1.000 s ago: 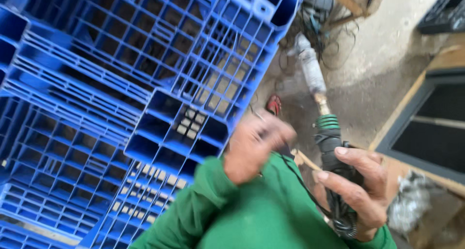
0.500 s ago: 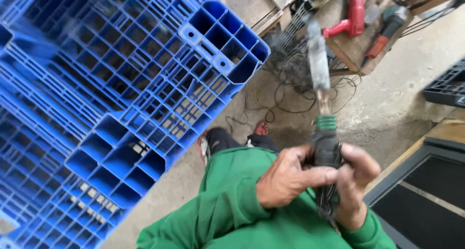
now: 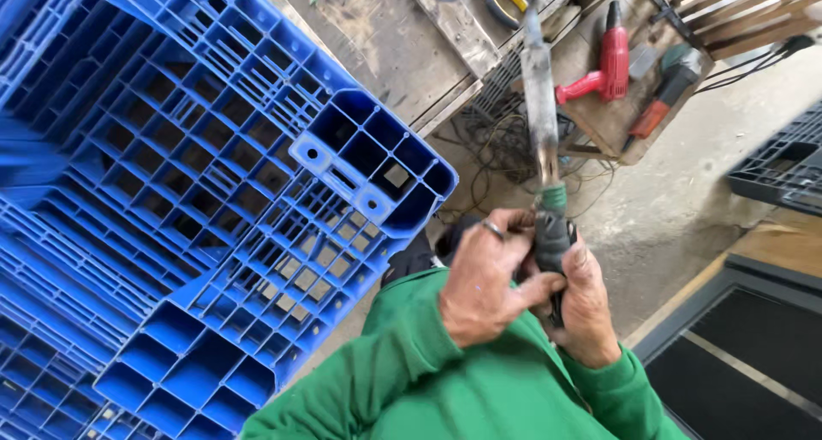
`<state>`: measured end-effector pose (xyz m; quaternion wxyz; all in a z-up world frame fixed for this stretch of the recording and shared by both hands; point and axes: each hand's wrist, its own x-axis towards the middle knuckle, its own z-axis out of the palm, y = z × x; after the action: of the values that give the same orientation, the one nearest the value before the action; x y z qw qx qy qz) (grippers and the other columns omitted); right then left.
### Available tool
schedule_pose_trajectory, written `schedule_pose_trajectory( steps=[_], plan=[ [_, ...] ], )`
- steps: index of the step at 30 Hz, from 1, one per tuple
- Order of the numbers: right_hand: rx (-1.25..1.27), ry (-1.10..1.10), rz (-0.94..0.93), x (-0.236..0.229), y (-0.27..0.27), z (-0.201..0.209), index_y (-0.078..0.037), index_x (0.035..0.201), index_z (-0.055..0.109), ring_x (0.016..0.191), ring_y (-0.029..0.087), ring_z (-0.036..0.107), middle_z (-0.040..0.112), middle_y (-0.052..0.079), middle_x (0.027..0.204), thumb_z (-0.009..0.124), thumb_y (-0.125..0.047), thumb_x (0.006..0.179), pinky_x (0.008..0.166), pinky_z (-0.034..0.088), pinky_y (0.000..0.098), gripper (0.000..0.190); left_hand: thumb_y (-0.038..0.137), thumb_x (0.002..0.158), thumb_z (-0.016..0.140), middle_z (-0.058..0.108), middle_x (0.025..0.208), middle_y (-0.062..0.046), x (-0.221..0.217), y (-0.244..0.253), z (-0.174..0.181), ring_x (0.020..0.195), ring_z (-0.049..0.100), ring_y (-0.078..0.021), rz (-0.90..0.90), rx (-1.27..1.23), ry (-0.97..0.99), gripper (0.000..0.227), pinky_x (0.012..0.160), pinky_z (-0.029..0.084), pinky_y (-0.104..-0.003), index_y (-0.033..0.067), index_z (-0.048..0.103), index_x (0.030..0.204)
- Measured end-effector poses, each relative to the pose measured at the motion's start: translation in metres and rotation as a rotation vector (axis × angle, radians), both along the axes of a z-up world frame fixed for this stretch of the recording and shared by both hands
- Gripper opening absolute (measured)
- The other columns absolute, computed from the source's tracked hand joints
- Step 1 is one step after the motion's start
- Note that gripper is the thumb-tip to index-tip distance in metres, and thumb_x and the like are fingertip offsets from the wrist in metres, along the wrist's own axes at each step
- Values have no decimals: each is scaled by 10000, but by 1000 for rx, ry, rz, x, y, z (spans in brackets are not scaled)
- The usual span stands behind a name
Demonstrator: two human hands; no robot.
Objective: The person modifies a blue plastic crate by cutting sections with a hand saw, then smoothing and shaping the edges using a soldering iron and pliers. The person works on the crate's grid structure, removing plastic and refining the cut areas.
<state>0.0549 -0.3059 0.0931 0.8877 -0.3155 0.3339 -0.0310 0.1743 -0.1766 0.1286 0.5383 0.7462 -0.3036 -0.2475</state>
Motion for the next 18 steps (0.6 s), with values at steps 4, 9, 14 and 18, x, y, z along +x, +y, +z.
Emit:
schedule_pose_trajectory(
  steps=[4,9,14,18],
  plan=[
    [-40,47,34,45,-26,-5,-138,1438,462,438,79,430,505,1,754,718,-422,912,353,314,215,651,314,893,780,701,1267,-149,83,17,33,1199,648,-323,123,5,-140,503,1066,462,-436,17,675,1286],
    [-121,83,94,120,-68,-33,-120,1433,464,429,90,420,491,18,729,693,-328,932,358,304,227,589,286,918,767,706,1261,-148,158,47,66,1175,661,-302,512,104,-352,466,1044,485,-414,17,683,1288],
    [-83,34,250,205,-105,-60,-119,1266,496,444,85,426,496,21,732,655,-280,966,360,320,231,376,258,942,754,712,1255,-146,160,33,60,1151,673,-281,935,298,-469,429,1021,507,-391,16,690,1290],
    [-96,2,365,249,-144,-79,-95,1038,481,444,94,430,502,29,729,650,-235,980,367,327,239,227,236,962,744,716,1251,-146,184,5,42,1132,684,-264,1166,389,-496,399,1003,525,-374,16,696,1292]
  ],
)
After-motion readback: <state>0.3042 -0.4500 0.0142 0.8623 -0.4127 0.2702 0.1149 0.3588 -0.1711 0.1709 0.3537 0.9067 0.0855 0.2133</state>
